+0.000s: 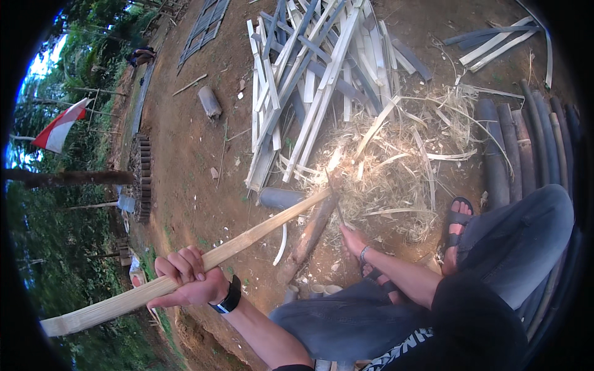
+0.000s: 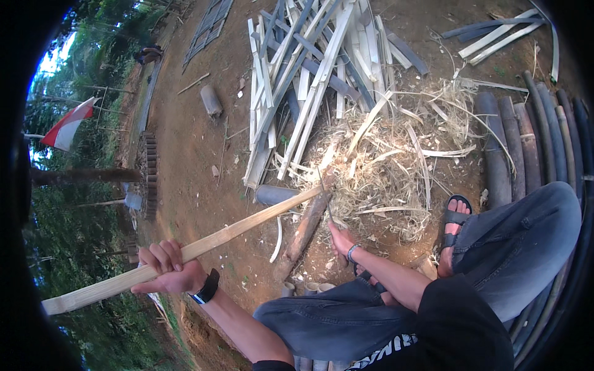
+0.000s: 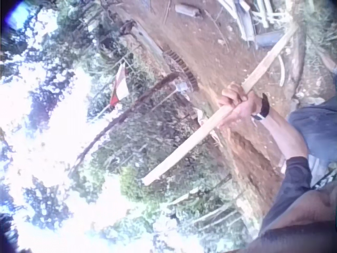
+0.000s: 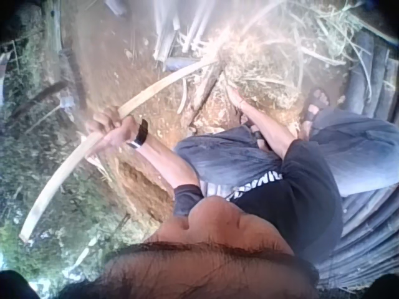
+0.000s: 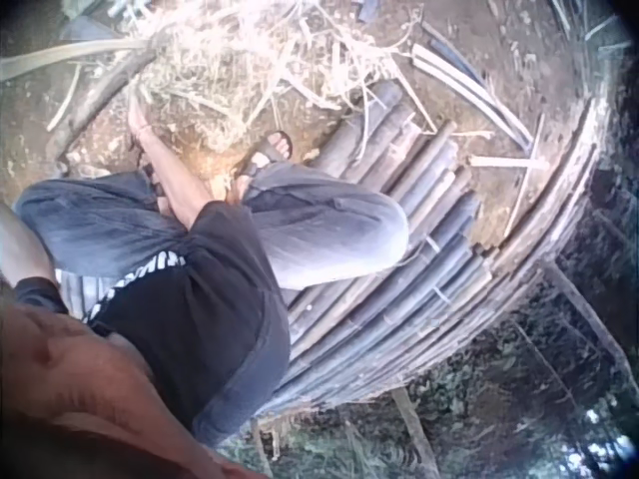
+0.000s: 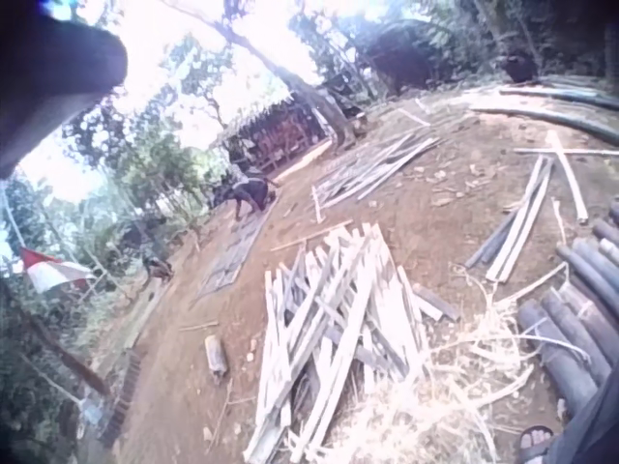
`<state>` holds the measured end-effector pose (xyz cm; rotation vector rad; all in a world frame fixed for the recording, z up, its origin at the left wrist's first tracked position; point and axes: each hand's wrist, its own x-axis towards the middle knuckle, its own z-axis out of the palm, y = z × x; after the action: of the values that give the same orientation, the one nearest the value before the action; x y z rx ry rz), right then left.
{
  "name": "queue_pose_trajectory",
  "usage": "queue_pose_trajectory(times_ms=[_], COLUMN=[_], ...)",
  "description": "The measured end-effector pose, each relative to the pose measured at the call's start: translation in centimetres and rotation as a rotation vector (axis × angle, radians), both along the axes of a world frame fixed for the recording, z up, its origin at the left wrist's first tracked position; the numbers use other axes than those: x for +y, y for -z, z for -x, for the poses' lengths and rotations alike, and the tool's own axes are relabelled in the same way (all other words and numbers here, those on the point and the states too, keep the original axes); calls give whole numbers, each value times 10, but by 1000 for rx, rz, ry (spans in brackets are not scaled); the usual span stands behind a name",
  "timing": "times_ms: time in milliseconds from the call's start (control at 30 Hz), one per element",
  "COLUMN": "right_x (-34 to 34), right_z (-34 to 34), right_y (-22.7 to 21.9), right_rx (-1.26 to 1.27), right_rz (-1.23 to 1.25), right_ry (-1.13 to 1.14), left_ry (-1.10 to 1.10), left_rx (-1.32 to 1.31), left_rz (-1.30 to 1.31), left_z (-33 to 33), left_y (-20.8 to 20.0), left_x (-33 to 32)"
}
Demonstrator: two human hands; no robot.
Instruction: The person shaves strips of wood using a blade, holding the wood piece by hand and pulling the blade towards themselves to remove shavings.
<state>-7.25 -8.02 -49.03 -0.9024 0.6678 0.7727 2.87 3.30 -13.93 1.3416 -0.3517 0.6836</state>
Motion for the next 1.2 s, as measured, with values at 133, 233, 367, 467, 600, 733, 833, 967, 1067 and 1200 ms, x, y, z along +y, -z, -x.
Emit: queue_pose_trajectory(times_ms=[133, 233, 367, 467, 600, 733, 833, 967, 1067, 1200], right_x=[8, 14, 12, 7, 13, 13, 0, -6, 31, 5], right_z=[6, 16, 23, 14, 12, 27, 26, 24, 44, 29], right_y=[-121, -145, -66, -39, -129, -139, -64, -85, -130, -107], right_rx=[-461, -740, -538, -248, -479, -769, -464, -193, -504, -716], right_rz=[-183, 36, 249, 58, -83, 113, 227, 39, -126, 395], right_ry=[-104, -234, -215, -84, -105, -231, -242, -40, -192, -346], left_ry=[-42, 20, -11, 9, 50, 71, 88, 144, 148, 102], left_rx=[17, 20, 8, 19, -4, 5, -5, -22, -20, -111], left_rz=[1, 24, 62, 94, 83, 87, 101, 107, 89, 66], left_z=[2, 4, 10, 13, 10, 17, 16, 14, 26, 10], left_y=[1, 8, 9, 5, 10, 9, 9, 19, 6, 6], left_x=[4, 14, 13, 15, 21, 18, 8, 9, 30, 24])
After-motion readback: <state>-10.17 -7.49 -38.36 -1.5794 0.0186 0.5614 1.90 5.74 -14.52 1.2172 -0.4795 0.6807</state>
